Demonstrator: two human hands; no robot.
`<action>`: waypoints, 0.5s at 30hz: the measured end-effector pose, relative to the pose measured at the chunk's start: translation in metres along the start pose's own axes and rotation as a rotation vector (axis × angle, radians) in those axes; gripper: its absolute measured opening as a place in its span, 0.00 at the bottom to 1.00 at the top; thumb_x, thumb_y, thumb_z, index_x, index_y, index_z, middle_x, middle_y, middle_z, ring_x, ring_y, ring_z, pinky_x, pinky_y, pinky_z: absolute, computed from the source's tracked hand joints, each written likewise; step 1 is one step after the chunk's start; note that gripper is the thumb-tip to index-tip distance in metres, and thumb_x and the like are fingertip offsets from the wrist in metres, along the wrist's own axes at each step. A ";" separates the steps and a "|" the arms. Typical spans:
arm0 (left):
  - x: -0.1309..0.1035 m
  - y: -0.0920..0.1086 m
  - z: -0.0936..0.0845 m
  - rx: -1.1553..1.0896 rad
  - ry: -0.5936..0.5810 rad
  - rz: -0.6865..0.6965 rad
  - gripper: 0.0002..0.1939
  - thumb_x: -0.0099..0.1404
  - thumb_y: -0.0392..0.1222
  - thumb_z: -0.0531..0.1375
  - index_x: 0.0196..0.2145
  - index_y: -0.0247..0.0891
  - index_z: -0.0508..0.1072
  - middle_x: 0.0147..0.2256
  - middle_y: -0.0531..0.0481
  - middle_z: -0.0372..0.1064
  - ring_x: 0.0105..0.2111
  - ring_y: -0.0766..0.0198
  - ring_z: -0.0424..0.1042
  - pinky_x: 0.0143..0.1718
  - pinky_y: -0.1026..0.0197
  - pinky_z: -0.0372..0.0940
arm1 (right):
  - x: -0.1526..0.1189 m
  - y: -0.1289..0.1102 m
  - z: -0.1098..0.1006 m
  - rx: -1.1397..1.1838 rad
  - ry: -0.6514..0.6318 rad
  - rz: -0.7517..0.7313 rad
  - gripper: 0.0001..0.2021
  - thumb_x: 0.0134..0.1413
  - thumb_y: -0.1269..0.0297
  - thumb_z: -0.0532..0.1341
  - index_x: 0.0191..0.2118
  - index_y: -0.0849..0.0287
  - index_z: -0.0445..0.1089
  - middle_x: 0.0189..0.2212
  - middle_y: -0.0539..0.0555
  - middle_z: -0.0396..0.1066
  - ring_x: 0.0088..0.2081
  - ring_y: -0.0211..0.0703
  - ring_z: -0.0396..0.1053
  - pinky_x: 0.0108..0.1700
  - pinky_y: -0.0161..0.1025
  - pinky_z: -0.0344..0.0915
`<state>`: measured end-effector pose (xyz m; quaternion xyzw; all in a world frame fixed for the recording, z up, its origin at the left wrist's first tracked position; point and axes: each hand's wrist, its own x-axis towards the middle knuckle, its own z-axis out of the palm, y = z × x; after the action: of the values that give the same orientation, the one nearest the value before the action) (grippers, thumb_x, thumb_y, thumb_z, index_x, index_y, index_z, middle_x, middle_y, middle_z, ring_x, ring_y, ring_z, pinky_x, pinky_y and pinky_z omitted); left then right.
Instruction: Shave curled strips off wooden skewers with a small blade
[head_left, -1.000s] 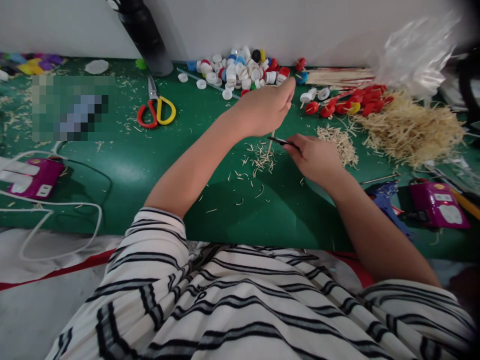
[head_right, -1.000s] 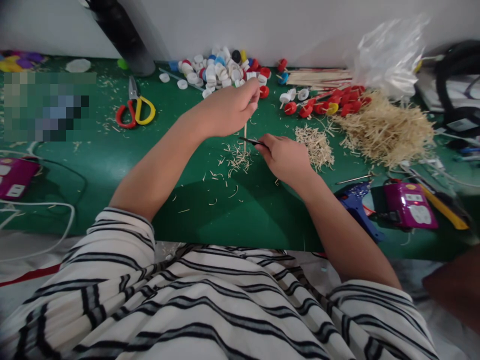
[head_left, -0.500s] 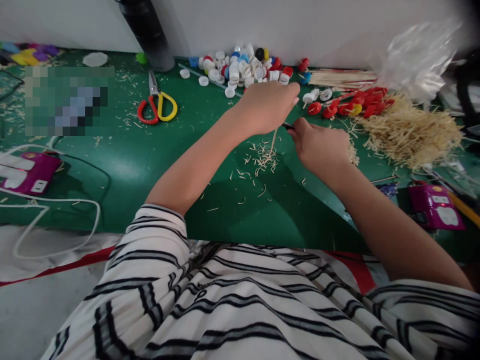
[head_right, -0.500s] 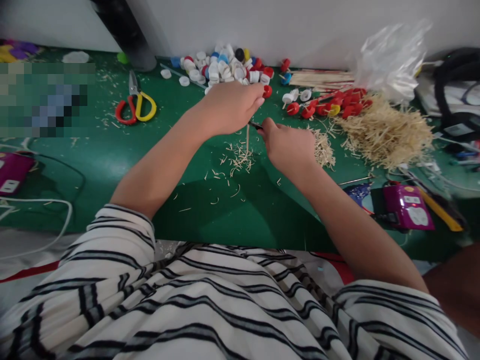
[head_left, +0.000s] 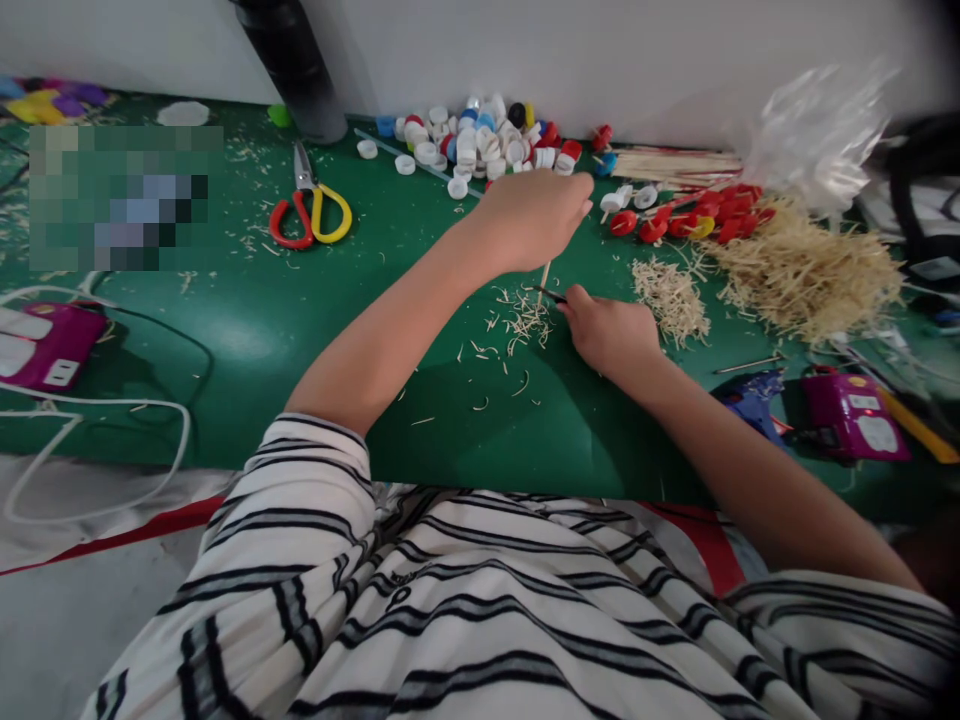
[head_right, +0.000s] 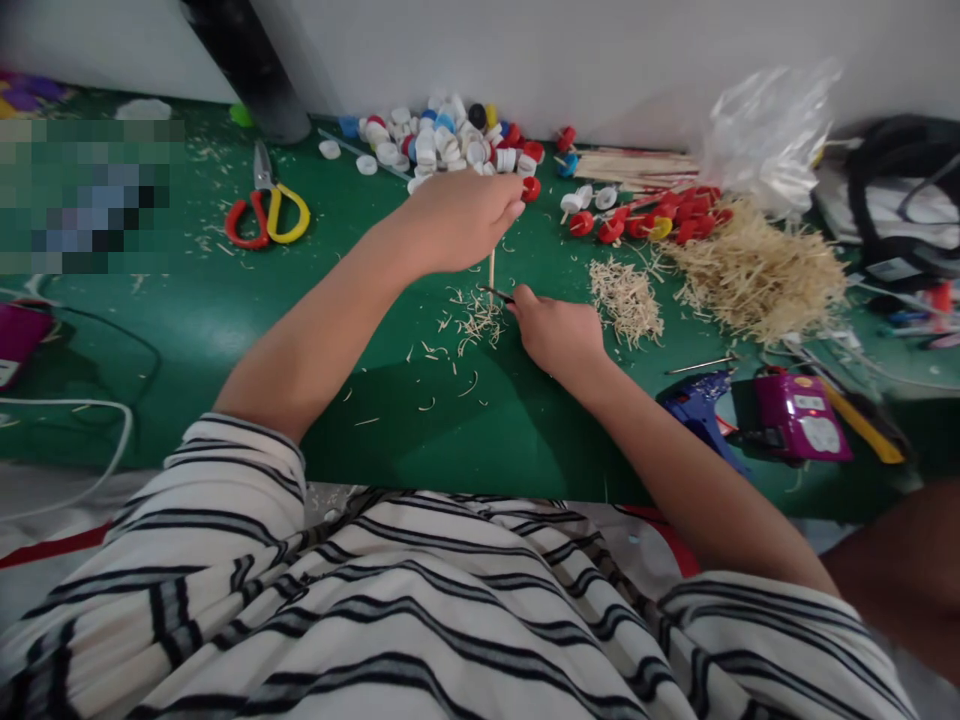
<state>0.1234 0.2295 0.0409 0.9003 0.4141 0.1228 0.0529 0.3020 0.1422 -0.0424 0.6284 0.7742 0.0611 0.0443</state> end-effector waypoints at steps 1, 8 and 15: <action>0.000 0.000 0.000 -0.006 0.006 0.013 0.21 0.75 0.44 0.43 0.50 0.41 0.74 0.42 0.38 0.77 0.38 0.51 0.74 0.31 0.52 0.54 | -0.001 0.000 0.001 0.000 0.002 0.005 0.25 0.74 0.53 0.39 0.53 0.57 0.69 0.37 0.61 0.78 0.31 0.47 0.69 0.32 0.42 0.47; -0.005 -0.008 -0.009 -0.213 -0.099 0.000 0.14 0.69 0.42 0.50 0.48 0.46 0.71 0.38 0.39 0.77 0.34 0.50 0.73 0.31 0.50 0.55 | -0.002 0.001 -0.003 0.010 0.001 0.007 0.25 0.74 0.51 0.39 0.52 0.57 0.69 0.37 0.61 0.78 0.33 0.48 0.70 0.33 0.41 0.46; -0.008 -0.006 -0.014 -0.316 -0.156 -0.031 0.13 0.66 0.41 0.52 0.47 0.49 0.69 0.37 0.42 0.78 0.36 0.51 0.74 0.33 0.49 0.57 | -0.003 0.003 -0.008 -0.007 -0.017 0.003 0.27 0.73 0.50 0.39 0.53 0.56 0.70 0.34 0.60 0.77 0.31 0.47 0.69 0.32 0.41 0.45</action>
<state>0.1107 0.2272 0.0520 0.8810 0.3982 0.1156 0.2277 0.3045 0.1391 -0.0336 0.6298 0.7727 0.0586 0.0532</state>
